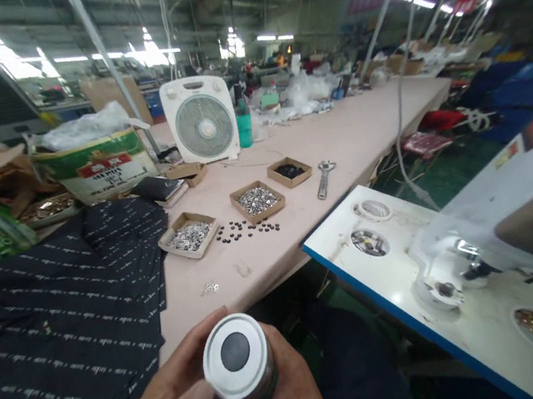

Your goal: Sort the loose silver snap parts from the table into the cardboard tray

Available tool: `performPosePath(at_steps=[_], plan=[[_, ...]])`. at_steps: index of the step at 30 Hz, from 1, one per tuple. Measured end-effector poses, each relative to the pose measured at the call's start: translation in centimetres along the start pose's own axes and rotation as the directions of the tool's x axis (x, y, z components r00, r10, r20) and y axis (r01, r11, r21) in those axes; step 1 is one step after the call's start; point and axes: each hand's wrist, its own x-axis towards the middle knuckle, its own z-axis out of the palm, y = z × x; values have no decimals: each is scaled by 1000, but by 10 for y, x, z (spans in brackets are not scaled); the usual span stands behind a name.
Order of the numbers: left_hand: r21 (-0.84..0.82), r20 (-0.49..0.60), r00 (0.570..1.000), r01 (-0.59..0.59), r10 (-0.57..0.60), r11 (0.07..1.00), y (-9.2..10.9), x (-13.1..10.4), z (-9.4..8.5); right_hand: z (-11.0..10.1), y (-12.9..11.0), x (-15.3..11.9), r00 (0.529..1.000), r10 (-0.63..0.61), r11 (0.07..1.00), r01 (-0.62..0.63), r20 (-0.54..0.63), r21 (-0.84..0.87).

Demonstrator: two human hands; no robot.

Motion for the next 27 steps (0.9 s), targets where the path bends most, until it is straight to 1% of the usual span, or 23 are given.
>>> performPosePath(at_steps=[2, 5, 9, 11, 13, 16, 19, 21, 23, 25, 27], plan=[[-32, 3, 999, 48, -48, 998, 10, 6, 12, 5, -2, 1, 1000, -15, 1000, 15, -20, -16], [-61, 62, 997, 53, -50, 997, 18, 13, 21, 13, -4, 2, 999, -19, 999, 16, -49, -46], [-136, 108, 994, 38, -23, 990, 17, 14, 16, 20, -4, 3, 994, -24, 986, 6, -105, -167], [-167, 121, 992, 62, -42, 984, 17, 13, 13, 22, -2, 4, 992, -50, 971, 22, -113, -240], [-189, 122, 990, 96, -73, 977, 17, 14, 12, 25, 1, 4, 992, -64, 960, 31, -112, -277], [-191, 113, 987, 132, -112, 973, 16, 17, 14, 28, 6, 1, 993, -41, 962, 10, -107, -274], [-184, 128, 984, 149, -127, 972, 10, 20, 13, 25, 8, -2, 996, -5, 972, -14, -84, -235], [-159, 138, 987, 108, -86, 981, 5, 19, 11, 20, 7, -3, 998, 10, 980, -21, -58, -198], [-110, 143, 990, 16, -1, 994, 0, 18, 9, 16, 4, -3, 999, 8, 988, -14, -39, -152], [-24, 131, 989, -63, 66, 998, -3, 17, 11, 12, 1, -3, 999, -7, 994, 2, -46, -107], [94, 86, 992, -101, 93, 990, -4, 16, 17, 10, -2, -3, 997, -8, 997, 3, -71, -77]])
